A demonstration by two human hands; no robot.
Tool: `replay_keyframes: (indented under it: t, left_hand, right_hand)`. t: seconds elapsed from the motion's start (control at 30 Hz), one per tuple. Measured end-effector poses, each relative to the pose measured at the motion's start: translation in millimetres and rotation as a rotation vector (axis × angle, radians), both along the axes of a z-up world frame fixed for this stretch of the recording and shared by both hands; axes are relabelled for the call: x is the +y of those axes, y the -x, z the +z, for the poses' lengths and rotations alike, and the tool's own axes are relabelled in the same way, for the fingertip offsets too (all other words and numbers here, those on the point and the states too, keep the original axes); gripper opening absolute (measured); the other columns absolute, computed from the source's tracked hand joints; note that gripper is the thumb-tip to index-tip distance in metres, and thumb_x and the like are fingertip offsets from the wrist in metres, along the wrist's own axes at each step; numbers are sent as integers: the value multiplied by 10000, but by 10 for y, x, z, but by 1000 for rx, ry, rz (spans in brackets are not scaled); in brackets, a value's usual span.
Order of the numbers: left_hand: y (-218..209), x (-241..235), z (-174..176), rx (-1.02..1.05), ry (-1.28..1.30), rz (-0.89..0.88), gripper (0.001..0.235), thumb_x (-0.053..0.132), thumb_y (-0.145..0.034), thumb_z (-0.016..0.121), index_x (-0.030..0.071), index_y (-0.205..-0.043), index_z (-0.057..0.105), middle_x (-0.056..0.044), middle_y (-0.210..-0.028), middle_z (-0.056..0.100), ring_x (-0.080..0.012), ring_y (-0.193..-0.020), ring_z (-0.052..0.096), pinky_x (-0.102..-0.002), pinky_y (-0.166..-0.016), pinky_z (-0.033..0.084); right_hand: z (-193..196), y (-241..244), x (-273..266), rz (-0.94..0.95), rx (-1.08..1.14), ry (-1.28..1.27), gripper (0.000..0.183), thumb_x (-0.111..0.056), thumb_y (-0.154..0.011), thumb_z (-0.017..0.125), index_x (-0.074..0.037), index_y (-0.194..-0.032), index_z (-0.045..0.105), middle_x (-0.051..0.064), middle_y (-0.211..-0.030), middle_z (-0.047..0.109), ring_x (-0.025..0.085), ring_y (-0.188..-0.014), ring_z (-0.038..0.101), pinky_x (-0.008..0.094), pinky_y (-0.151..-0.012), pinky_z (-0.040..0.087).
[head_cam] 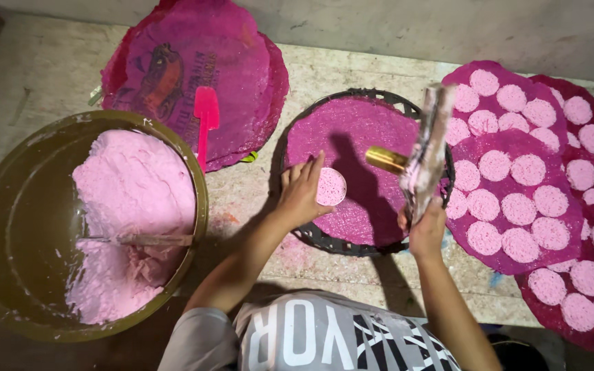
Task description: The person scoops pink dough from a large bowl using a metal scoop and a wooden spatula, then presses it into a circular mold on a tray to form uniform round portions. The finished portions are arranged on a tray.
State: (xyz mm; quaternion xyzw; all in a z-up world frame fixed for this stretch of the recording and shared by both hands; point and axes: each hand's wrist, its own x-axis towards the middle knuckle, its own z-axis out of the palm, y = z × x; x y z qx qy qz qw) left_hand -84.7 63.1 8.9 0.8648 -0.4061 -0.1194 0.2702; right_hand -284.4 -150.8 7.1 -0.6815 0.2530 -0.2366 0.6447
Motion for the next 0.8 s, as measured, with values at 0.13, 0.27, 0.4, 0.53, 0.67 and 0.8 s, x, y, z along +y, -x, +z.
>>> replay_keyframes:
  t: [0.13, 0.27, 0.4, 0.53, 0.67, 0.8]
  left_hand:
    - [63, -11, -44, -7, 47, 7, 1324, 389, -637, 933, 48, -1615, 108, -241, -1506, 432, -397, -1395, 370, -590, -1145, 230]
    - [-136, -58, -42, -83, 97, 34, 1323, 426, -670, 949, 48, -1614, 102, -296, -1511, 391, -418, -1396, 350, -589, -1127, 221]
    - [-632, -318, 228, -2, -90, 99, 1351, 472, -666, 887, 74, -1661, 63, -227, -1523, 420, -385, -1430, 343, -573, -1187, 205]
    - [-668, -478, 648, -84, -42, -30, 1398, 547, -559, 954, 42, -1548, 105, -245, -1563, 319, -415, -1426, 272, -616, -1129, 127]
    - [-9, -417, 969, -161, 89, -403, 1008, 467, -719, 880, -22, -1450, 388, -252, -1480, 474, -351, -1441, 428, -626, -1237, 62]
    - [625, -113, 1160, -20, -97, -650, 761, 379, -792, 760, 31, -1395, 452, -228, -1303, 538, -352, -1259, 510, -586, -1076, 206]
  right_hand:
    - [-58, 278, 47, -97, -116, -124, 692, -614, -1108, 189, -24, -953, 517, 62, -625, 497, 163, -513, 475, 307, -474, 383]
    - [-100, 497, 19, -181, -136, -179, 700, -629, -1091, 204, -16, -1012, 532, 64, -638, 473, 159, -509, 436, 307, -465, 348]
    - [-87, 610, 12, -150, -221, -226, 663, -631, -1080, 237, -36, -1056, 528, 50, -684, 487, 150, -532, 450, 298, -478, 357]
    - [105, 574, 12, 23, -172, 5, 621, -602, -1084, 341, -23, -977, 538, 22, -633, 469, 143, -507, 411, 298, -465, 316]
    - [530, 513, 93, 249, -9, 326, 480, -487, -988, 538, -21, -974, 655, 9, -567, 558, 208, -466, 518, 340, -446, 418]
    - [1356, 516, 168, 591, -74, 829, 475, -497, -877, 720, -30, -903, 639, 103, -666, 579, 305, -579, 599, 412, -531, 456]
